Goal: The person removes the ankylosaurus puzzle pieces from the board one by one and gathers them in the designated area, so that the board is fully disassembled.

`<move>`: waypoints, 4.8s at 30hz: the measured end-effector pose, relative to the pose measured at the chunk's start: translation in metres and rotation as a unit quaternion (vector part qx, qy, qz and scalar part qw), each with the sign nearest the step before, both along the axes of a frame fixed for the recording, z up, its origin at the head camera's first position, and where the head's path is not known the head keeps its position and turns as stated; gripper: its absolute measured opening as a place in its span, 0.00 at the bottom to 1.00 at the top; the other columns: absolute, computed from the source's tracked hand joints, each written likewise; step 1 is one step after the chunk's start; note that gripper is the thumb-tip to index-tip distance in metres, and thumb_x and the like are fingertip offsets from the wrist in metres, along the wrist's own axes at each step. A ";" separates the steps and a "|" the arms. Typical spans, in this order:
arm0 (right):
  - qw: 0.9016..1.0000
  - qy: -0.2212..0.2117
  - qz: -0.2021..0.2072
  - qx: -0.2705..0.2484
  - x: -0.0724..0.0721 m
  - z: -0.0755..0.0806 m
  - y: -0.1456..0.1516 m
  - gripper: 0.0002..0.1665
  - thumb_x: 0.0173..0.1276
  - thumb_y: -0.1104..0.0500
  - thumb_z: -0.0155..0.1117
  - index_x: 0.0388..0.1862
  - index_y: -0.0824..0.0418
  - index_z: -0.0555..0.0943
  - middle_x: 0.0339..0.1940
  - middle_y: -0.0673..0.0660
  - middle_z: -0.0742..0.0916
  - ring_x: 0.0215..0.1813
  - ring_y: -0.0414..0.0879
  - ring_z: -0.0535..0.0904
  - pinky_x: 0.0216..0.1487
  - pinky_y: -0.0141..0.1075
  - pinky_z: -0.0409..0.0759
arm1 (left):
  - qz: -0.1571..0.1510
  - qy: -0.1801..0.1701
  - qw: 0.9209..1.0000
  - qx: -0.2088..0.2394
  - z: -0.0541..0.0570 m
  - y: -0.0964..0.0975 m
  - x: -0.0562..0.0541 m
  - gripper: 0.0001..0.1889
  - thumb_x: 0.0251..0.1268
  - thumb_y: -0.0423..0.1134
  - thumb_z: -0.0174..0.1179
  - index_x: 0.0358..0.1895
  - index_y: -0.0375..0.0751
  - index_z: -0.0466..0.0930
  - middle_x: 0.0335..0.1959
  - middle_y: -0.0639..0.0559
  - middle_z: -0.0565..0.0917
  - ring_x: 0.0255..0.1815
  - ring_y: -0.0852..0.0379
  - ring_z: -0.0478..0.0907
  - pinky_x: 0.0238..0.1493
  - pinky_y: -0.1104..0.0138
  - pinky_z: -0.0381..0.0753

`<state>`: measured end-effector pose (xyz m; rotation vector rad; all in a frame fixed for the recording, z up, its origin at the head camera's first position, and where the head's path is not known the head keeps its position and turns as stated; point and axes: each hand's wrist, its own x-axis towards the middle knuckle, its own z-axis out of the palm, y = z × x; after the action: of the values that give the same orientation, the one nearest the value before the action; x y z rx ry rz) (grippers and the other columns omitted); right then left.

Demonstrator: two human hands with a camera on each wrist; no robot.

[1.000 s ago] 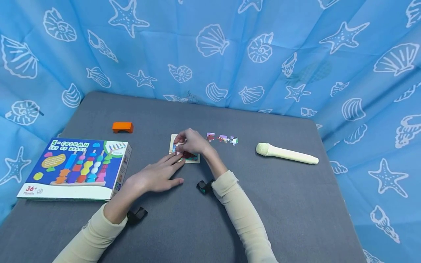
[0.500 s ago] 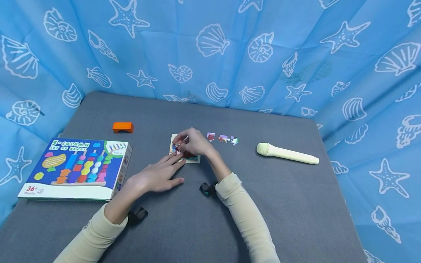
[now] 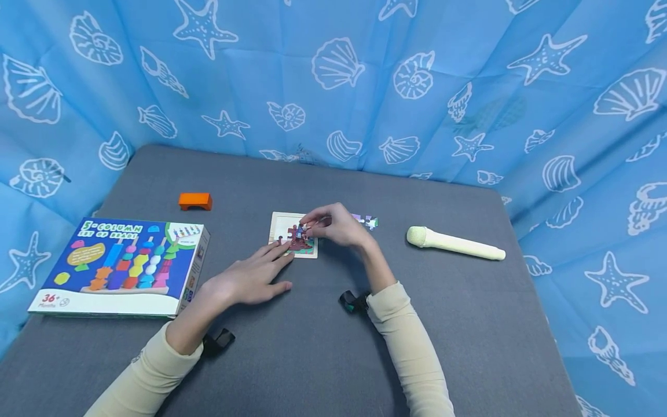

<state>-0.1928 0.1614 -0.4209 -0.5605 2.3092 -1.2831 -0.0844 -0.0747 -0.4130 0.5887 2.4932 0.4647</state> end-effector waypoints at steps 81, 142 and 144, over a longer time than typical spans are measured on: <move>0.992 0.042 -0.001 0.119 -0.011 -0.008 -0.039 0.10 0.73 0.60 0.76 0.48 0.64 0.89 0.39 0.55 0.88 0.39 0.42 0.81 0.39 0.30 0.76 | -0.009 -0.013 1.000 0.013 0.003 -0.002 0.000 0.38 0.86 0.54 0.55 0.89 0.44 0.56 0.94 0.47 0.46 0.94 0.41 0.42 0.82 0.27 0.61; 0.992 -0.014 -0.104 0.076 0.008 -0.006 0.091 0.14 0.75 0.69 0.69 0.56 0.76 0.87 0.47 0.72 0.91 0.39 0.39 0.89 0.45 0.34 0.93 | -0.001 0.000 1.000 0.012 0.000 -0.001 0.001 0.38 0.85 0.54 0.56 0.89 0.46 0.57 0.94 0.48 0.46 0.94 0.41 0.42 0.84 0.29 0.59; 0.991 -0.009 -0.107 0.079 0.007 -0.005 0.091 0.14 0.76 0.69 0.69 0.56 0.76 0.87 0.47 0.72 0.91 0.39 0.39 0.89 0.45 0.35 0.93 | -0.001 -0.002 1.000 0.012 0.000 -0.001 0.001 0.38 0.85 0.54 0.56 0.89 0.46 0.57 0.94 0.48 0.46 0.95 0.42 0.42 0.85 0.29 0.59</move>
<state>-0.1860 0.2526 -0.4262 -0.2521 2.4822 -1.1770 -0.0837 -0.0756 -0.4126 0.5989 2.4865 0.4942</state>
